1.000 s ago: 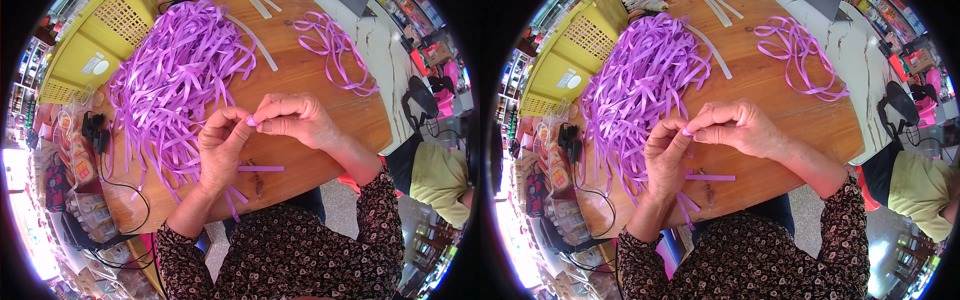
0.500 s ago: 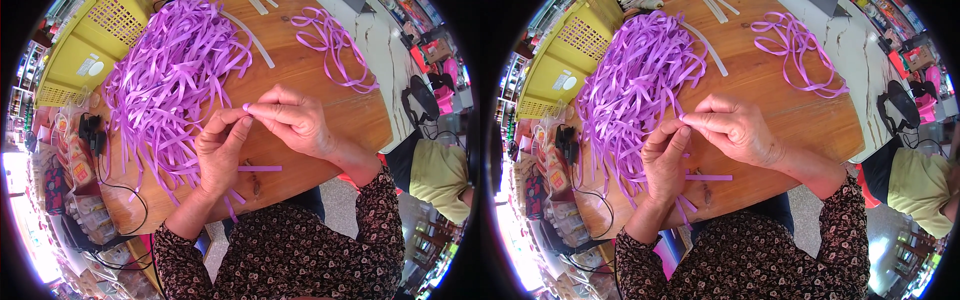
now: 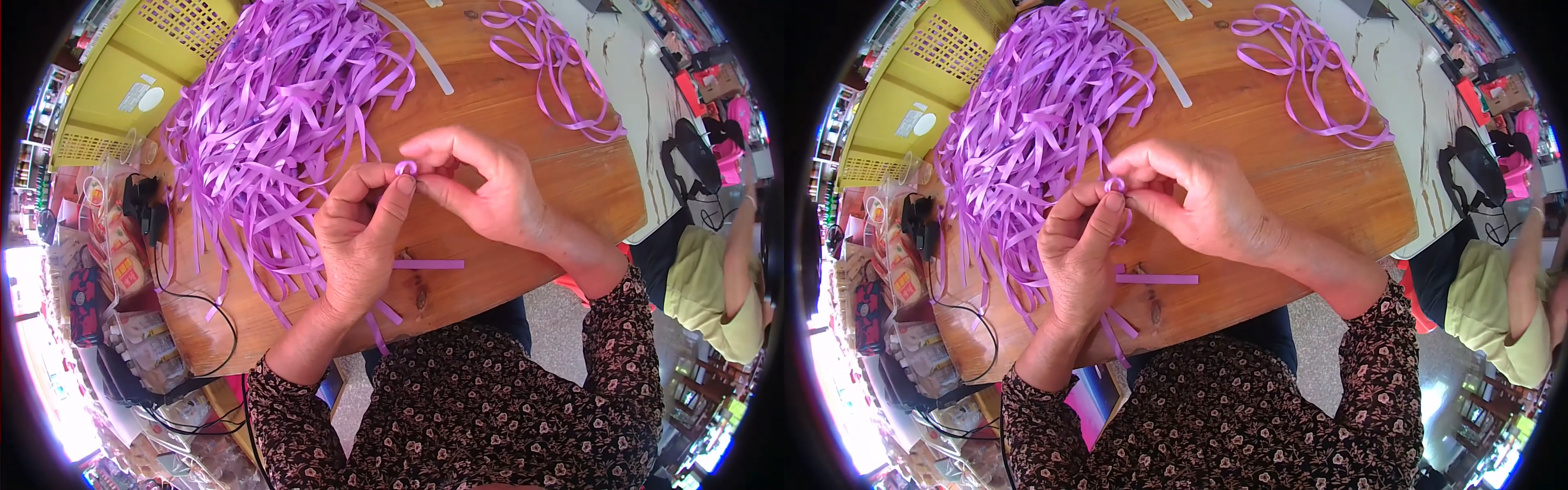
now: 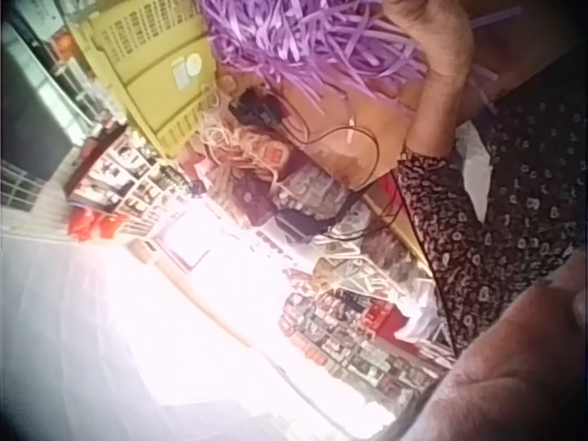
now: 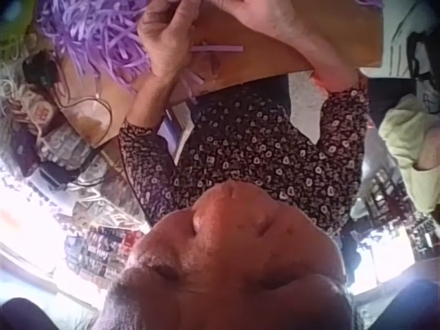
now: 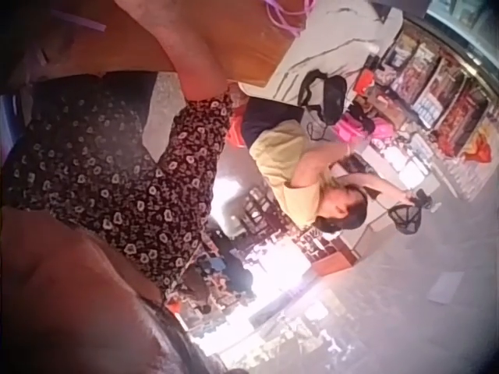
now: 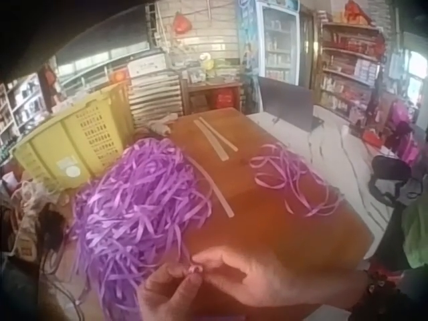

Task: The person picks up a purple ribbon from a pile and ties a knot in it by hand, repeating this process with several more ribbons.

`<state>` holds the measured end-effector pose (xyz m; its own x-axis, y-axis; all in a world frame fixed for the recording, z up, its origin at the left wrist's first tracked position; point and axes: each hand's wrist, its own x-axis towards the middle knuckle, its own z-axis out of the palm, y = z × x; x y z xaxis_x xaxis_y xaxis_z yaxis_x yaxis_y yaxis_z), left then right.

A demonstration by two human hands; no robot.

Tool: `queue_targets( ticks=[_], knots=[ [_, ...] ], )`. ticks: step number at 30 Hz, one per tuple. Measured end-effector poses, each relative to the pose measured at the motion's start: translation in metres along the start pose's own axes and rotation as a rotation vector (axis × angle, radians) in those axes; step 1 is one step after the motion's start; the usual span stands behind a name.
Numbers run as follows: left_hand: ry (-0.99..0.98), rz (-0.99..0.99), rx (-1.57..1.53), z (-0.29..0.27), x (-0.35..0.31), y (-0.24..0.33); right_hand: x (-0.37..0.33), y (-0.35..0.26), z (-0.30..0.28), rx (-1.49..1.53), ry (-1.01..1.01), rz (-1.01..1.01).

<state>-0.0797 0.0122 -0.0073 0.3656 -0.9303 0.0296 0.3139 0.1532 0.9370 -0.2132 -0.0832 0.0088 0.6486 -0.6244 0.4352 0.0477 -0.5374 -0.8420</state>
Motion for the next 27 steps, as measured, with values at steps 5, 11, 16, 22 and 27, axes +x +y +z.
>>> queue_targets(
  ticks=[5,11,16,22,27],
  knots=[
    [-0.027,-0.064,-0.062,0.000,0.000,0.007,0.003,0.002,-0.006,0.015,-0.098,-0.043],
    [-0.045,-0.083,0.025,-0.003,0.000,0.005,0.002,0.003,-0.009,-0.252,-0.133,-0.238],
    [-0.052,-0.120,0.084,-0.002,0.002,0.002,0.003,0.006,-0.012,-0.395,-0.118,-0.419],
    [-0.012,-0.148,-0.329,-0.009,0.007,-0.003,0.006,0.005,-0.016,-0.070,0.001,-0.106],
    [0.060,-0.167,-0.347,-0.005,0.005,-0.003,0.006,0.005,-0.010,-0.126,-0.077,-0.166]
  ],
)
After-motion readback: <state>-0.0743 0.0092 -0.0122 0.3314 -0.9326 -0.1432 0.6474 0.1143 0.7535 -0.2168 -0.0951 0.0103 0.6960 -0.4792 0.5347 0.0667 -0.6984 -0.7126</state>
